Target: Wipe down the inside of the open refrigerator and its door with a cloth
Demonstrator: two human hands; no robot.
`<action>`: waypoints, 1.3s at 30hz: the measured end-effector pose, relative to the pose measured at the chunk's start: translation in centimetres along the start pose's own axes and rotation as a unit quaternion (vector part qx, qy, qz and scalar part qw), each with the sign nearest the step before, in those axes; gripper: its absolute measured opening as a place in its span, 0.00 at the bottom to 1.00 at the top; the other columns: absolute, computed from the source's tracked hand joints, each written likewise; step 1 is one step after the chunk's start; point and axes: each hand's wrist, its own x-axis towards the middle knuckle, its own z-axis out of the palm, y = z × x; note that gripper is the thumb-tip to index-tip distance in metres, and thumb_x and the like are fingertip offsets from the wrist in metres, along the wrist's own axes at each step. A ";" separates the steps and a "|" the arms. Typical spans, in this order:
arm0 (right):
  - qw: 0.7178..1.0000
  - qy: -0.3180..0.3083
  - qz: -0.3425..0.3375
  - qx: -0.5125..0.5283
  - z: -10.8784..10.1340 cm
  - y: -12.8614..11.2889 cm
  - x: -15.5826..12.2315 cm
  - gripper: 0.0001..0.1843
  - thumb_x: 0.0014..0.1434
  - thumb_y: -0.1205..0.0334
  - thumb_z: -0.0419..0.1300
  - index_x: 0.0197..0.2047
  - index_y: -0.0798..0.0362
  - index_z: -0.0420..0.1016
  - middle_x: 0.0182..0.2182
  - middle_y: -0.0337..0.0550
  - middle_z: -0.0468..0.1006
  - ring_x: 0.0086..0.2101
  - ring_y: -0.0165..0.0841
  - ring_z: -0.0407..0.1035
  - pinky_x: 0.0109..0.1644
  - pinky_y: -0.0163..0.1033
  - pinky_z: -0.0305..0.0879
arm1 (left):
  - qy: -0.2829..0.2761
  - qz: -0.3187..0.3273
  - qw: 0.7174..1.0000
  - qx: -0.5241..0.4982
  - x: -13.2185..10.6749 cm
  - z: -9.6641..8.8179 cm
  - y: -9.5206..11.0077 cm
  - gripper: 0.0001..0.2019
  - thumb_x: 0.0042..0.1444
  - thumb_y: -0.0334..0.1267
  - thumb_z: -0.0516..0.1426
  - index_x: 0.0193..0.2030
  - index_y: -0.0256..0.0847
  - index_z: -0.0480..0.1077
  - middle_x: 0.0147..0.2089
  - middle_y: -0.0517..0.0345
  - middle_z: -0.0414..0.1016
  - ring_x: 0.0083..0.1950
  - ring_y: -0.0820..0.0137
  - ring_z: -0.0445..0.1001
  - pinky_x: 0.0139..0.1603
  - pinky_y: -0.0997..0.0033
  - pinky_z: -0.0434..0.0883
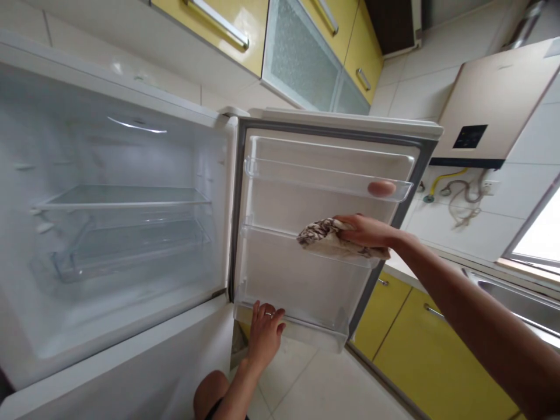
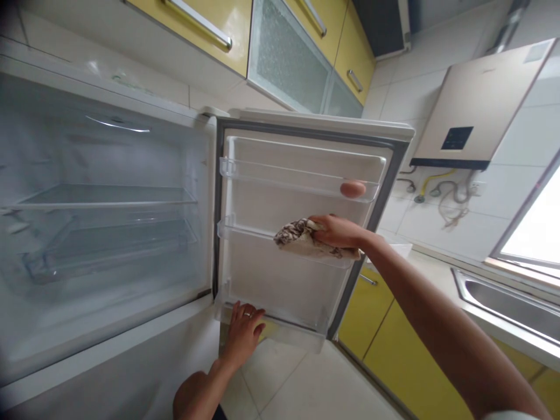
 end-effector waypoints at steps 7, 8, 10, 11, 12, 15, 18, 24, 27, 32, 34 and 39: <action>0.977 -0.073 -0.080 0.181 1.0 -5.0 6.9 0.20 0.50 0.60 0.56 0.46 0.53 0.79 0.35 0.41 0.83 0.36 0.37 0.74 0.39 0.36 0.64 | 0.000 -0.008 1.000 0.016 -0.4 1.0 -0.2 0.18 0.57 0.25 0.59 0.53 0.44 0.75 0.48 0.50 0.77 0.59 0.56 0.74 0.72 0.32 0.58; 0.976 -0.072 -0.080 0.191 1.3 -6.2 7.8 0.20 0.50 0.60 0.56 0.45 0.53 0.79 0.34 0.40 0.82 0.35 0.36 0.73 0.38 0.35 0.64 | 0.002 -0.006 1.000 0.016 -0.4 1.0 -0.2 0.18 0.57 0.25 0.59 0.53 0.44 0.75 0.48 0.49 0.77 0.59 0.56 0.74 0.72 0.32 0.58; 0.973 -0.060 -0.082 0.208 2.0 -8.6 9.5 0.17 0.50 0.61 0.56 0.42 0.53 0.78 0.32 0.37 0.80 0.34 0.34 0.71 0.38 0.34 0.62 | 0.006 -0.005 1.000 0.013 -0.4 1.1 -0.1 0.18 0.57 0.25 0.59 0.53 0.44 0.74 0.48 0.51 0.76 0.58 0.57 0.74 0.72 0.33 0.58; 0.972 -0.051 -0.082 0.212 2.4 -9.6 10.4 0.15 0.50 0.62 0.56 0.40 0.53 0.78 0.31 0.37 0.79 0.33 0.32 0.70 0.37 0.33 0.61 | 0.009 -0.008 1.000 0.011 -0.5 1.1 0.0 0.18 0.57 0.25 0.59 0.52 0.44 0.74 0.47 0.52 0.76 0.57 0.57 0.74 0.72 0.33 0.58; 0.973 -0.041 -0.081 0.213 2.7 -10.6 11.2 0.13 0.51 0.63 0.56 0.38 0.54 0.78 0.29 0.36 0.78 0.33 0.31 0.69 0.36 0.32 0.61 | 0.013 -0.011 1.000 0.009 -0.4 1.2 0.0 0.18 0.56 0.25 0.59 0.52 0.44 0.75 0.47 0.53 0.75 0.57 0.58 0.73 0.72 0.34 0.58; 0.977 -0.016 -0.063 0.205 3.8 -12.4 13.4 0.09 0.53 0.65 0.55 0.35 0.55 0.76 0.28 0.35 0.75 0.32 0.29 0.67 0.35 0.31 0.58 | 0.029 -0.020 0.999 0.006 -0.4 1.2 0.2 0.18 0.56 0.24 0.59 0.51 0.45 0.75 0.46 0.56 0.75 0.56 0.60 0.73 0.72 0.35 0.59; 0.981 0.004 -0.032 0.193 4.7 -12.6 14.5 0.10 0.55 0.66 0.53 0.36 0.56 0.76 0.28 0.36 0.75 0.32 0.29 0.69 0.34 0.30 0.59 | 0.035 -0.018 0.999 0.003 -0.4 1.2 0.2 0.18 0.55 0.23 0.59 0.50 0.45 0.75 0.45 0.57 0.75 0.54 0.60 0.73 0.72 0.36 0.60; 0.987 0.093 0.015 0.127 6.0 -12.4 14.1 0.19 0.58 0.67 0.52 0.49 0.53 0.78 0.43 0.47 0.82 0.42 0.38 0.74 0.42 0.34 0.63 | 0.023 -0.025 0.999 -0.001 -0.5 1.1 0.1 0.20 0.56 0.25 0.59 0.54 0.45 0.75 0.46 0.56 0.77 0.55 0.59 0.74 0.72 0.35 0.59; 0.987 0.125 0.010 0.096 6.1 -12.9 13.3 0.24 0.60 0.67 0.52 0.58 0.47 0.75 0.48 0.49 0.83 0.46 0.42 0.75 0.47 0.38 0.63 | 0.011 -0.032 0.999 -0.007 -0.7 1.1 0.1 0.21 0.57 0.27 0.60 0.57 0.46 0.75 0.48 0.54 0.77 0.58 0.57 0.74 0.73 0.35 0.58; 0.984 0.152 -0.089 -0.040 5.1 -13.1 12.6 0.26 0.64 0.63 0.50 0.64 0.42 0.71 0.57 0.47 0.79 0.48 0.42 0.75 0.46 0.39 0.65 | -0.003 -0.041 0.999 -0.010 -0.6 1.1 -0.2 0.20 0.58 0.29 0.60 0.57 0.46 0.75 0.50 0.53 0.77 0.59 0.56 0.74 0.74 0.35 0.57; 0.984 0.108 -0.123 -0.068 4.3 -12.7 12.7 0.27 0.63 0.65 0.51 0.64 0.41 0.72 0.58 0.45 0.78 0.50 0.41 0.75 0.47 0.39 0.66 | -0.004 -0.038 0.999 -0.005 -0.5 1.1 -0.3 0.20 0.58 0.30 0.61 0.57 0.46 0.75 0.49 0.53 0.77 0.58 0.56 0.74 0.74 0.36 0.58; 0.985 -0.109 -0.132 0.037 1.8 -10.8 12.7 0.32 0.53 0.71 0.61 0.61 0.45 0.78 0.52 0.38 0.83 0.49 0.36 0.76 0.49 0.31 0.66 | 0.000 -0.035 0.999 0.006 -0.2 0.6 -0.1 0.19 0.56 0.30 0.63 0.55 0.45 0.75 0.48 0.53 0.77 0.57 0.57 0.74 0.73 0.39 0.59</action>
